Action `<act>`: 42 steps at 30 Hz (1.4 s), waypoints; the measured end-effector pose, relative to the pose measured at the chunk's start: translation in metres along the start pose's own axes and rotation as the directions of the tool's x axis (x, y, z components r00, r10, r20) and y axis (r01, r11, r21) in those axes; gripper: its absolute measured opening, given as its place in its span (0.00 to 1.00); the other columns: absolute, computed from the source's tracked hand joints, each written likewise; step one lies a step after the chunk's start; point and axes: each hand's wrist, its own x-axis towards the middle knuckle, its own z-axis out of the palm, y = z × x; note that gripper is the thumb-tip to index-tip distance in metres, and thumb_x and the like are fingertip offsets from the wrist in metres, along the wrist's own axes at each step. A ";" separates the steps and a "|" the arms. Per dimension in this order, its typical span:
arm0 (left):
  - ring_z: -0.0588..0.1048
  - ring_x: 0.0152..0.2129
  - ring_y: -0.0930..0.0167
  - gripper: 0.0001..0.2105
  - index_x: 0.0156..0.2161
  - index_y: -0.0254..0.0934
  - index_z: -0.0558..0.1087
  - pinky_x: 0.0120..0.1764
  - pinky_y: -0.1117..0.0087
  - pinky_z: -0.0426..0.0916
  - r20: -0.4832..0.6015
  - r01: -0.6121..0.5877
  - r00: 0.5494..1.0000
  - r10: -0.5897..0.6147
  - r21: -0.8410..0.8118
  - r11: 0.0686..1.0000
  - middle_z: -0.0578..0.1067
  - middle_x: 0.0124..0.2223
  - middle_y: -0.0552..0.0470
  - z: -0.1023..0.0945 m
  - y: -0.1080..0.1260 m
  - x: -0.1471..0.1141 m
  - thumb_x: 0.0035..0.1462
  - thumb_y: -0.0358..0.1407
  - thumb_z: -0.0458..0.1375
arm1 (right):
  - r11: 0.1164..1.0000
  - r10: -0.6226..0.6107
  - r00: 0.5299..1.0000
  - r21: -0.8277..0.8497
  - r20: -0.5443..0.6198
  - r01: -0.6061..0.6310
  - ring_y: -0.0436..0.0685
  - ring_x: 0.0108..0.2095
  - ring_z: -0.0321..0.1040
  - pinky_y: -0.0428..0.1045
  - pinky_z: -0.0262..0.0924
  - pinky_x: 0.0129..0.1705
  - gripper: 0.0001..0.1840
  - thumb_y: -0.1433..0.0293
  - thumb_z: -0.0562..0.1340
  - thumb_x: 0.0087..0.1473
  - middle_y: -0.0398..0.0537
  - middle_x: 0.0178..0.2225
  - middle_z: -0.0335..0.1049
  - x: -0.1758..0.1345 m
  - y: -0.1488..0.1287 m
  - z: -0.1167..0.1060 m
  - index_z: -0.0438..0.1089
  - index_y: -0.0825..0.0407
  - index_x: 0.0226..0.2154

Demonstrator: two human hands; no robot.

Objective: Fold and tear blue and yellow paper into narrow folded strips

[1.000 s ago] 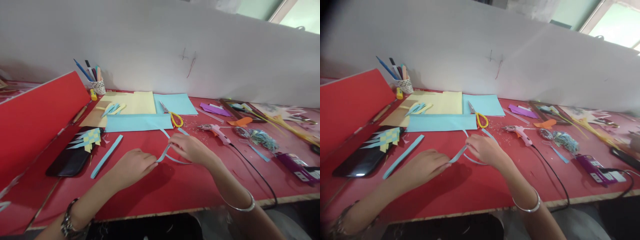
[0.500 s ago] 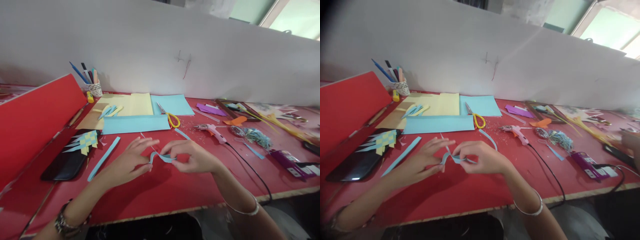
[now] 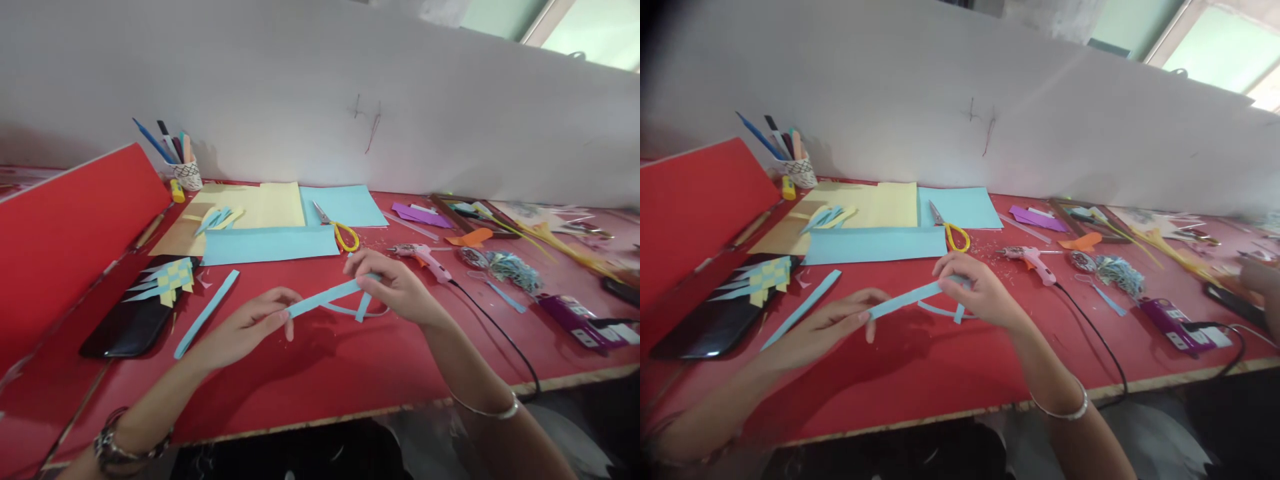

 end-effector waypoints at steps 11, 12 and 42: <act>0.62 0.50 0.67 0.17 0.24 0.38 0.71 0.50 0.63 0.58 -0.021 0.001 1.000 -0.004 -0.131 0.991 0.67 0.47 0.49 0.038 0.015 0.018 0.56 0.42 0.45 | 0.655 0.211 0.968 0.754 -0.137 -0.036 0.50 0.28 0.57 0.49 0.60 0.31 0.12 0.65 0.48 0.51 0.44 0.28 0.56 0.020 -0.015 0.043 0.51 0.50 0.19; 0.62 0.49 0.67 0.17 0.24 0.38 0.70 0.50 0.63 0.59 -0.096 -0.003 0.995 -0.007 -0.096 0.995 0.66 0.47 0.49 0.039 0.015 0.019 0.56 0.42 0.45 | 0.627 0.218 0.964 0.778 -0.153 -0.018 0.50 0.27 0.57 0.50 0.60 0.32 0.13 0.65 0.47 0.51 0.43 0.26 0.54 0.020 -0.018 0.044 0.49 0.50 0.19; 0.70 0.38 0.69 0.15 0.21 0.37 0.69 0.45 0.65 0.60 0.125 0.129 0.989 -0.079 -0.464 0.877 0.73 0.37 0.48 0.039 -0.015 0.046 0.51 0.42 0.49 | 0.370 0.441 0.863 0.926 -0.246 0.076 0.47 0.18 0.43 0.46 0.55 0.27 0.28 0.56 0.57 0.48 0.36 0.16 0.38 0.028 0.020 0.032 0.41 0.53 0.14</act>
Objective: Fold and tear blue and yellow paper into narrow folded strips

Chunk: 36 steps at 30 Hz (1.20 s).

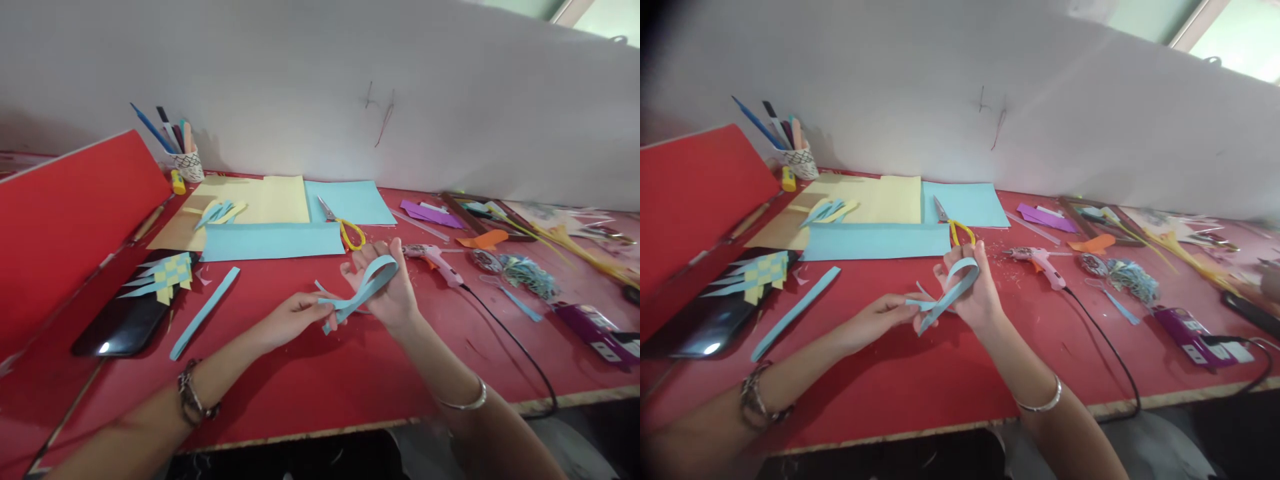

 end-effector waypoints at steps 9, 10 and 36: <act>0.61 0.16 0.77 0.14 0.16 0.37 0.57 0.24 0.74 0.56 -0.253 -0.022 0.961 0.115 0.345 0.938 0.61 0.17 0.58 -0.018 0.007 -0.009 0.51 0.35 0.44 | 0.854 0.002 0.985 -0.513 0.171 0.088 0.45 0.13 0.40 0.45 0.52 0.23 0.22 0.60 0.53 0.51 0.34 0.11 0.41 -0.002 -0.004 -0.015 0.47 0.51 0.13; 0.59 0.15 0.77 0.13 0.16 0.37 0.56 0.22 0.74 0.53 -0.253 -0.035 0.953 0.168 0.458 0.888 0.58 0.16 0.59 -0.022 0.008 -0.010 0.50 0.34 0.45 | 0.760 0.032 0.975 -0.639 0.220 0.119 0.45 0.14 0.43 0.45 0.50 0.22 0.19 0.62 0.52 0.51 0.35 0.11 0.46 -0.003 -0.004 -0.016 0.51 0.51 0.14; 0.59 0.16 0.78 0.13 0.18 0.36 0.60 0.22 0.76 0.54 -0.015 -0.218 0.954 0.301 0.657 0.722 0.59 0.18 0.58 -0.029 0.009 -0.016 0.53 0.31 0.45 | 0.115 0.209 0.827 -0.853 0.521 0.509 0.54 0.39 0.62 0.59 0.31 0.51 0.06 0.69 0.55 0.53 0.44 0.36 0.65 -0.015 0.022 -0.016 0.61 0.50 0.25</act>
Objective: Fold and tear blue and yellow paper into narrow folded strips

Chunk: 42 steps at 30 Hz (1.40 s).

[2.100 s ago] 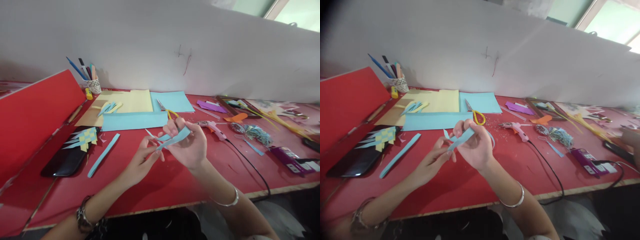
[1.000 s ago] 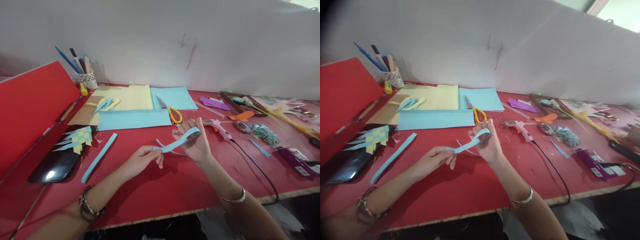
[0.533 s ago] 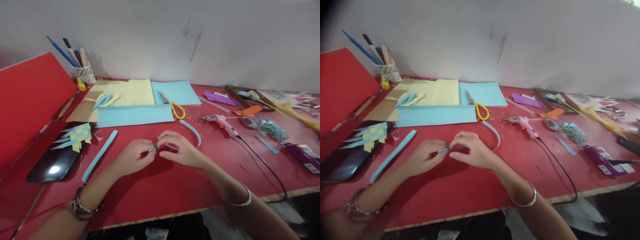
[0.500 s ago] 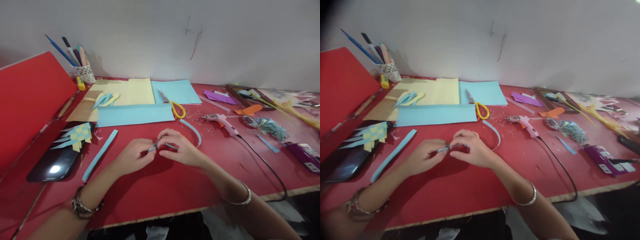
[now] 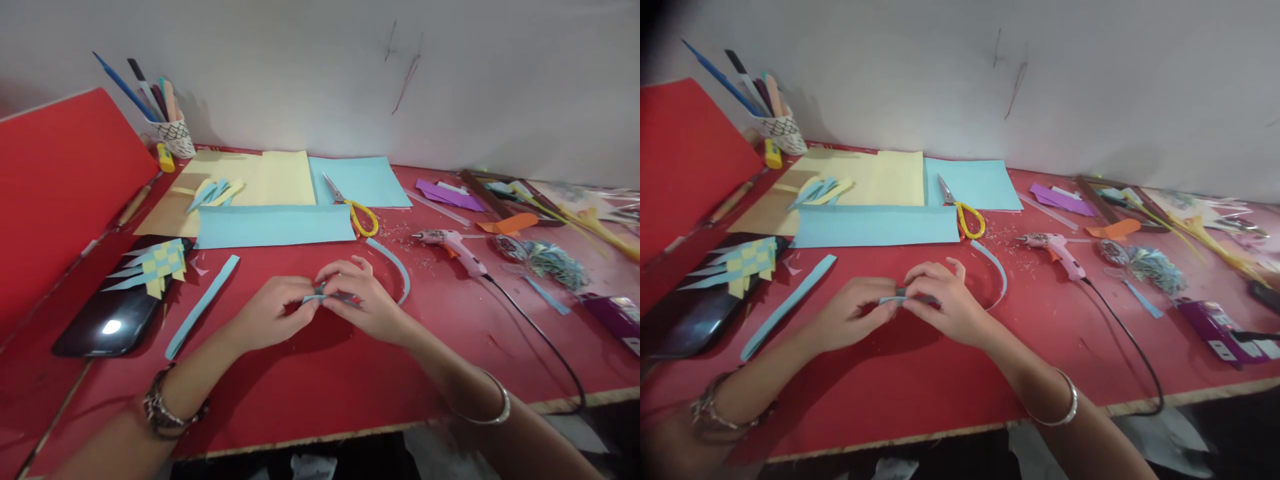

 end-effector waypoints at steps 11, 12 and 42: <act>0.68 0.29 0.75 0.06 0.36 0.38 0.65 0.30 0.76 0.62 -0.315 0.266 0.901 -0.299 -0.145 0.953 0.69 0.33 0.54 0.002 -0.006 0.002 0.54 0.35 0.49 | 0.998 0.059 0.991 -0.003 -0.120 -0.060 0.47 0.21 0.54 0.53 0.43 0.43 0.10 0.70 0.50 0.53 0.36 0.19 0.57 0.002 0.004 -0.001 0.56 0.51 0.22; 0.68 0.29 0.75 0.07 0.38 0.39 0.65 0.29 0.76 0.62 -0.335 0.299 0.877 -0.346 -0.184 0.936 0.69 0.34 0.54 0.002 -0.006 0.002 0.54 0.36 0.49 | 0.998 0.064 0.989 -0.005 -0.133 -0.065 0.47 0.20 0.53 0.53 0.42 0.43 0.10 0.71 0.50 0.53 0.36 0.19 0.56 0.002 0.004 -0.001 0.56 0.51 0.21; 0.72 0.24 0.75 0.05 0.28 0.37 0.70 0.31 0.74 0.67 -0.060 0.364 0.864 -0.500 -0.611 0.703 0.74 0.25 0.57 0.012 -0.006 0.005 0.46 0.37 0.57 | 0.989 0.051 0.983 -0.126 -0.176 -0.074 0.47 0.21 0.53 0.51 0.42 0.38 0.12 0.69 0.51 0.53 0.38 0.18 0.59 0.002 0.007 0.005 0.57 0.51 0.20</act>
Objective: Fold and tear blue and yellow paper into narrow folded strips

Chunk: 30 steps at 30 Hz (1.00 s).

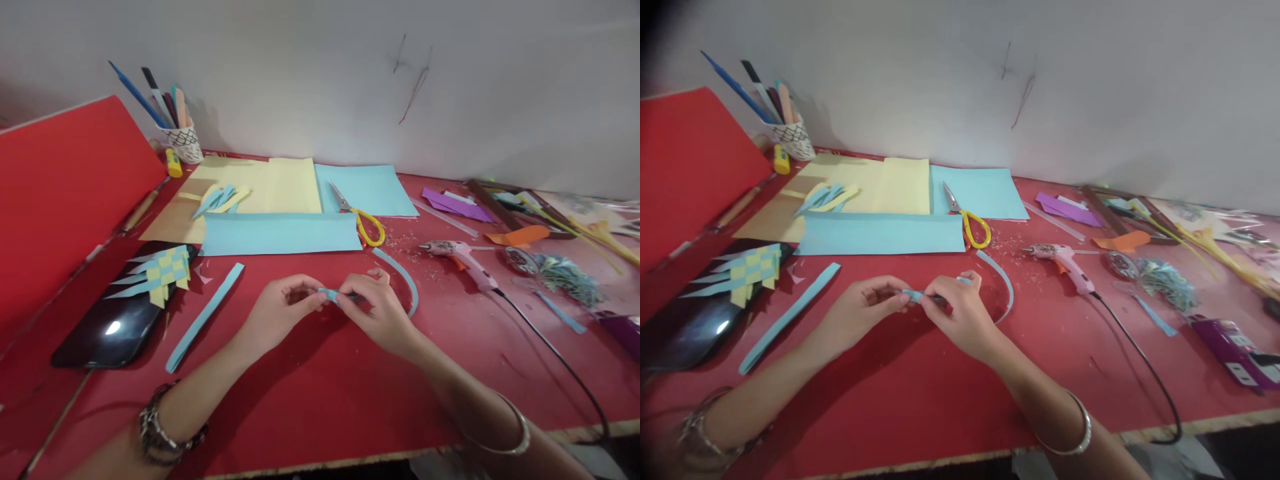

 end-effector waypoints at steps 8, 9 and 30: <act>0.71 0.22 0.76 0.05 0.25 0.37 0.72 0.29 0.76 0.66 -0.043 0.020 0.999 -0.017 0.059 0.998 0.73 0.23 0.57 -0.001 0.002 0.000 0.46 0.35 0.56 | 0.999 -0.004 1.000 -0.032 0.010 0.005 0.47 0.20 0.54 0.51 0.41 0.37 0.13 0.67 0.52 0.54 0.37 0.18 0.59 0.000 0.001 0.001 0.56 0.52 0.20; 0.71 0.22 0.76 0.05 0.25 0.37 0.72 0.28 0.76 0.66 -0.048 0.027 0.999 -0.024 0.068 0.997 0.73 0.22 0.57 -0.001 0.002 0.000 0.46 0.35 0.56 | 0.999 -0.009 1.000 -0.033 0.006 0.009 0.47 0.20 0.54 0.51 0.41 0.37 0.13 0.67 0.52 0.54 0.37 0.18 0.60 0.000 0.000 0.001 0.56 0.52 0.21; 0.69 0.22 0.76 0.07 0.24 0.37 0.71 0.27 0.77 0.63 -0.164 -0.033 0.984 0.069 0.215 0.976 0.72 0.23 0.56 -0.016 0.007 0.004 0.46 0.38 0.57 | 0.998 0.069 0.995 -0.012 0.066 -0.069 0.45 0.19 0.57 0.51 0.44 0.40 0.06 0.69 0.58 0.49 0.35 0.17 0.64 0.006 0.007 -0.017 0.64 0.52 0.23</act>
